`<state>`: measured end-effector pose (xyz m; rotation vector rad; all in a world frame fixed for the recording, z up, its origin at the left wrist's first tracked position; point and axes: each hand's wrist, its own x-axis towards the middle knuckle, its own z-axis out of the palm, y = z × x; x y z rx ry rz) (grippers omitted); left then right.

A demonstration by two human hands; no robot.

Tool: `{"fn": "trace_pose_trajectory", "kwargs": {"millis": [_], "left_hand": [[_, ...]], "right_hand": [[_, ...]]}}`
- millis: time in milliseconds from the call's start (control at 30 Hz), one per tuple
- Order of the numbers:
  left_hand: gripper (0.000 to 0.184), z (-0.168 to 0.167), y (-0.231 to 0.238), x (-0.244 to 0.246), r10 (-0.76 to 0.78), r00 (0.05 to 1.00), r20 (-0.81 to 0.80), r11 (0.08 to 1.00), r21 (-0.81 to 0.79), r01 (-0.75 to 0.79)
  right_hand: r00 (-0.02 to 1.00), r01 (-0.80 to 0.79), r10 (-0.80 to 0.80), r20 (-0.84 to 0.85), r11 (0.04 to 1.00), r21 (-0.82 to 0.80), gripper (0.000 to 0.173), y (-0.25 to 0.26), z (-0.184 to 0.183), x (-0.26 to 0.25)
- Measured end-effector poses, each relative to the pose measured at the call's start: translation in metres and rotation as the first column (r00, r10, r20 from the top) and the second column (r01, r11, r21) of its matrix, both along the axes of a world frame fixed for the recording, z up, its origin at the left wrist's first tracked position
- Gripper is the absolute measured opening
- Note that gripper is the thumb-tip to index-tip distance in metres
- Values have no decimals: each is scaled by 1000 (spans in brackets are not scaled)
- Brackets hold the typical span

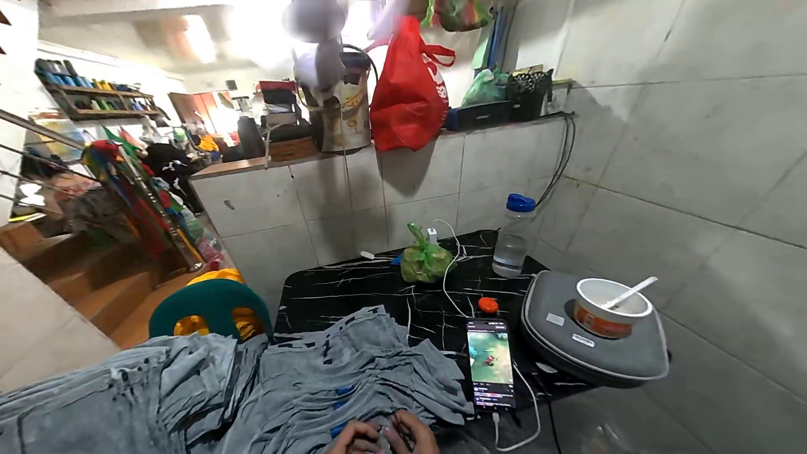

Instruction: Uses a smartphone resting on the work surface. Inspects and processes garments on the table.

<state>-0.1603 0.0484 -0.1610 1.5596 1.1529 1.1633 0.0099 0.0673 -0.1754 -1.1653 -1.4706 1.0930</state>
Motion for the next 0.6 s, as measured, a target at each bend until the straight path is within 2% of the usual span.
{"fn": "trace_pose_trajectory", "kwargs": {"millis": [33, 100, 267, 400, 500, 600], "left_hand": [[36, 2, 1, 7, 52, 998, -33, 999, 10, -52], [39, 1, 3, 18, 119, 985, -128, 990, 89, -108], [25, -14, -1, 30, 298, 931, -211, 920, 324, -221], [12, -23, -8, 34, 426, 866, -261, 855, 428, -292], [12, -22, -10, 31, 417, 868, -270, 881, 355, -312], [12, -25, -6, 23, 348, 925, -156, 928, 200, -315]], "right_hand": [[998, -28, 27, -60, 999, -17, 18, 3, -2, 1], [990, -67, 58, -130, 995, -68, 16, 7, -1, 6], [971, -70, 19, -237, 976, -207, 17, 8, -4, 10], [987, -50, 40, -158, 997, -62, 26, 9, -7, 7], [991, -126, 127, -43, 992, 9, 26, 9, -7, 11], [982, -187, 187, -27, 982, 22, 20, 11, -12, 14]]}}
